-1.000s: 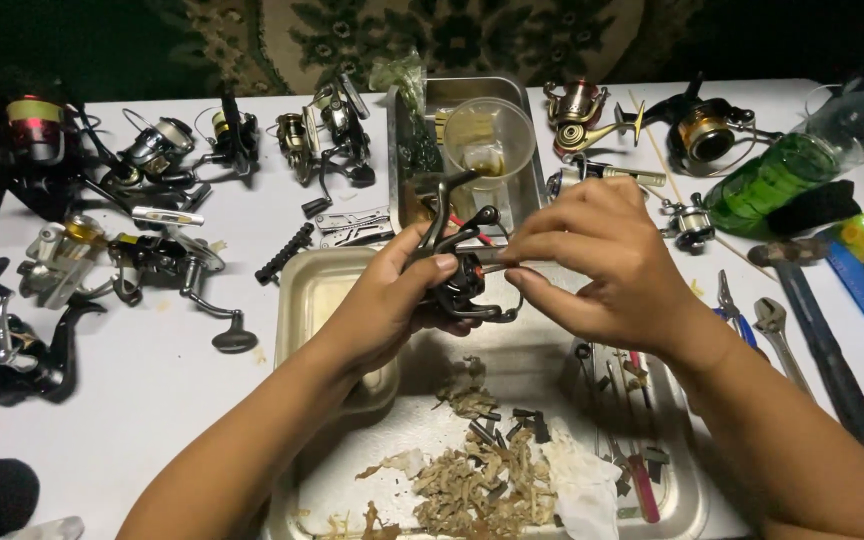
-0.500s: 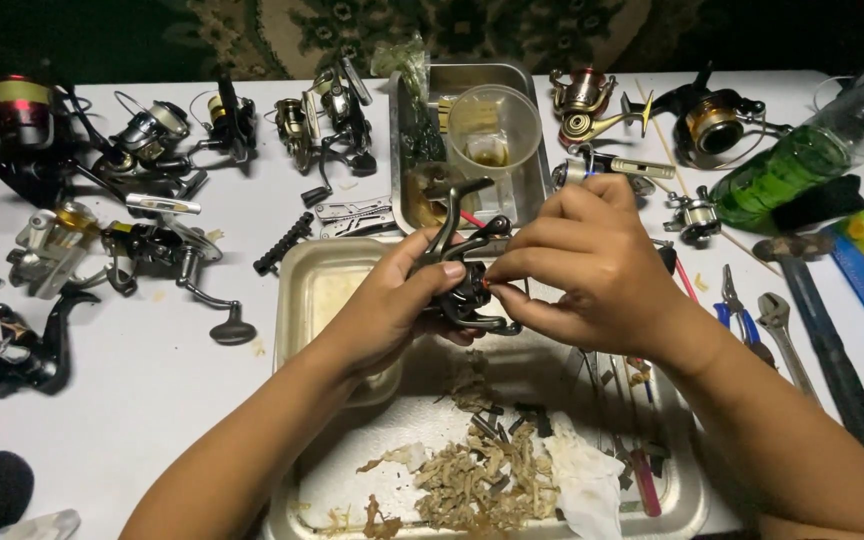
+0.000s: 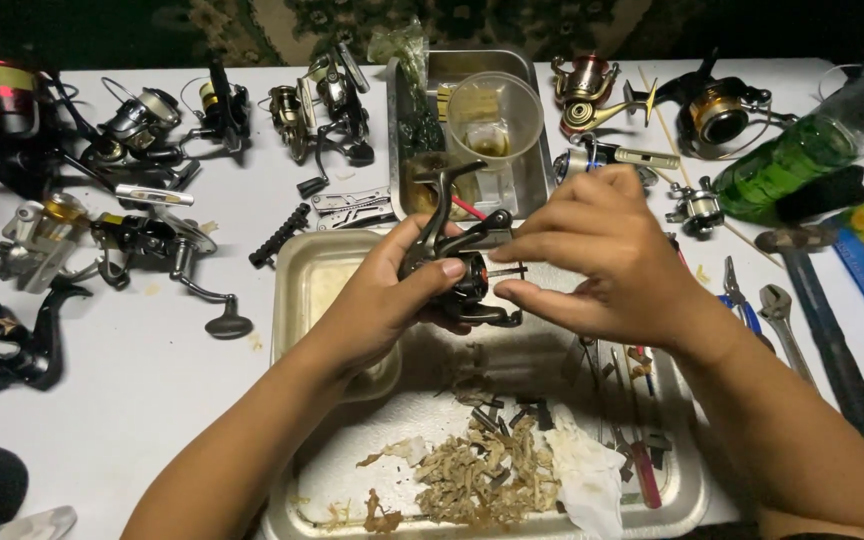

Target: The person disassembles a fishing reel, removes the spool, and uses a screwdriver to manipulate internal components. They then reassemble the reel and use a brush to clean the exterior and internal parts.

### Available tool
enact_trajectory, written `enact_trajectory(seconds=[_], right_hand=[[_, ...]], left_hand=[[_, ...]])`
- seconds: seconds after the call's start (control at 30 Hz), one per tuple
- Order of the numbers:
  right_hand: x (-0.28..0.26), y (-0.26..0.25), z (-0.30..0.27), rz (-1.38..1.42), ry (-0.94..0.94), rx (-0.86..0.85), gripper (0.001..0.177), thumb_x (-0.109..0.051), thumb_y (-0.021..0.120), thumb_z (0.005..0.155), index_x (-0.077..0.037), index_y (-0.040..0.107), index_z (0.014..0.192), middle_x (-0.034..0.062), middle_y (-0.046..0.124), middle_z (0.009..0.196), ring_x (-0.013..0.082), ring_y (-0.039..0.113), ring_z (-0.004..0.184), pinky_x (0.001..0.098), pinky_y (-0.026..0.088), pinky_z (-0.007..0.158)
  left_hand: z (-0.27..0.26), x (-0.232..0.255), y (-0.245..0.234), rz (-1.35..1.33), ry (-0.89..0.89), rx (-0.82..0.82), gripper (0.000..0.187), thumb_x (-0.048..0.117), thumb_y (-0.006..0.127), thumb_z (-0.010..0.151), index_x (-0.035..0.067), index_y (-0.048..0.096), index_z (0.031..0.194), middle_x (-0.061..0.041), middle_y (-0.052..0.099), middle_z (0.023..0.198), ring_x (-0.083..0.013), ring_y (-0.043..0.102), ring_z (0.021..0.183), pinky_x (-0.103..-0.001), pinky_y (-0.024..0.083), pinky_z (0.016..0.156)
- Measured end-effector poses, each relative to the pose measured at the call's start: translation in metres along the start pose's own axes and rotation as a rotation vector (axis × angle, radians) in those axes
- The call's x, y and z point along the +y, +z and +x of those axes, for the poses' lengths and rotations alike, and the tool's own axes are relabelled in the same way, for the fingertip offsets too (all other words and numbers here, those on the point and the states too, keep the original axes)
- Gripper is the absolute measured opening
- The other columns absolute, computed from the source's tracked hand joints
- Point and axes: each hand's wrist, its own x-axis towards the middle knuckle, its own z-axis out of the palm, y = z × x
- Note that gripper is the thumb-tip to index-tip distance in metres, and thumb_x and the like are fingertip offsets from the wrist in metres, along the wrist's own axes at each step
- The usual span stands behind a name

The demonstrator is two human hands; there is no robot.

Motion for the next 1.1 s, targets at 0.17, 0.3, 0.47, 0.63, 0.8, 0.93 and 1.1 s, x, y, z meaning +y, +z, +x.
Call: enact_trajectory(seconds=[0.17,0.3,0.47,0.63,0.8,0.93,1.1], right_hand=[[0.013,-0.024,-0.020,0.102,0.210,0.051,0.024,-0.019,0.073,0.095,0.000,0.075,0.110,0.0102,0.077,0.089,0.0182,0.069,0.077,0.0342,0.048,0.080],[0.012,-0.033,-0.036,0.036,0.340,0.043,0.018,-0.002,0.074,0.102,0.007,0.075,0.118,0.0126,0.075,0.086,0.0185,0.063,0.068,0.0332,0.050,0.070],[0.006,-0.029,-0.033,0.019,0.426,-0.229,0.046,-0.012,0.067,0.099,0.003,0.061,0.142,0.0176,0.073,0.107,0.0247,0.071,0.088,0.0361,0.062,0.075],[-0.004,-0.024,-0.026,0.028,0.487,-0.225,0.049,-0.014,0.074,0.097,0.003,0.064,0.142,0.0158,0.072,0.108,0.0214,0.069,0.089,0.0343,0.057,0.068],[0.003,-0.019,-0.028,-0.040,0.292,-0.280,0.047,-0.019,0.077,0.096,0.001,0.070,0.138,0.0115,0.076,0.100,0.0228,0.072,0.086,0.0382,0.057,0.080],[0.007,-0.003,-0.029,-0.041,0.368,-0.452,0.049,-0.028,0.068,0.095,-0.006,0.066,0.138,0.0101,0.073,0.107,0.0249,0.069,0.094,0.0410,0.058,0.081],[0.001,0.014,-0.018,0.040,0.306,-0.437,0.030,-0.020,0.074,0.092,-0.013,0.074,0.121,0.0056,0.076,0.088,0.0254,0.072,0.080,0.0401,0.054,0.075]], left_hand=[[-0.011,0.019,-0.008,0.237,0.010,0.085,0.053,0.035,0.067,0.080,0.018,0.055,0.128,-0.011,0.070,0.116,-0.0227,0.073,0.094,-0.036,0.066,0.085],[-0.014,0.025,-0.014,0.257,0.031,0.243,0.045,0.031,0.069,0.082,0.017,0.059,0.124,-0.010,0.075,0.098,-0.0246,0.079,0.091,-0.039,0.074,0.084],[-0.001,0.008,-0.038,0.011,0.202,0.100,0.039,0.030,0.066,0.091,0.015,0.047,0.122,-0.011,0.065,0.097,-0.0241,0.070,0.079,-0.037,0.066,0.064],[0.003,0.010,-0.040,0.019,0.226,0.124,0.032,0.036,0.060,0.094,0.018,0.049,0.118,-0.013,0.073,0.100,-0.0235,0.074,0.082,-0.036,0.065,0.060],[0.001,0.015,-0.040,0.066,0.289,0.131,0.061,0.043,0.075,0.080,0.020,0.046,0.128,-0.016,0.068,0.131,-0.0276,0.077,0.100,-0.036,0.070,0.071],[-0.001,0.016,-0.046,0.071,0.362,0.106,0.061,0.034,0.077,0.084,0.017,0.047,0.135,-0.013,0.062,0.131,-0.0254,0.073,0.114,-0.037,0.068,0.097],[0.008,0.016,-0.051,-0.053,0.418,0.129,0.053,0.035,0.074,0.086,0.010,0.054,0.129,-0.012,0.068,0.120,-0.0247,0.073,0.107,-0.040,0.072,0.080]])
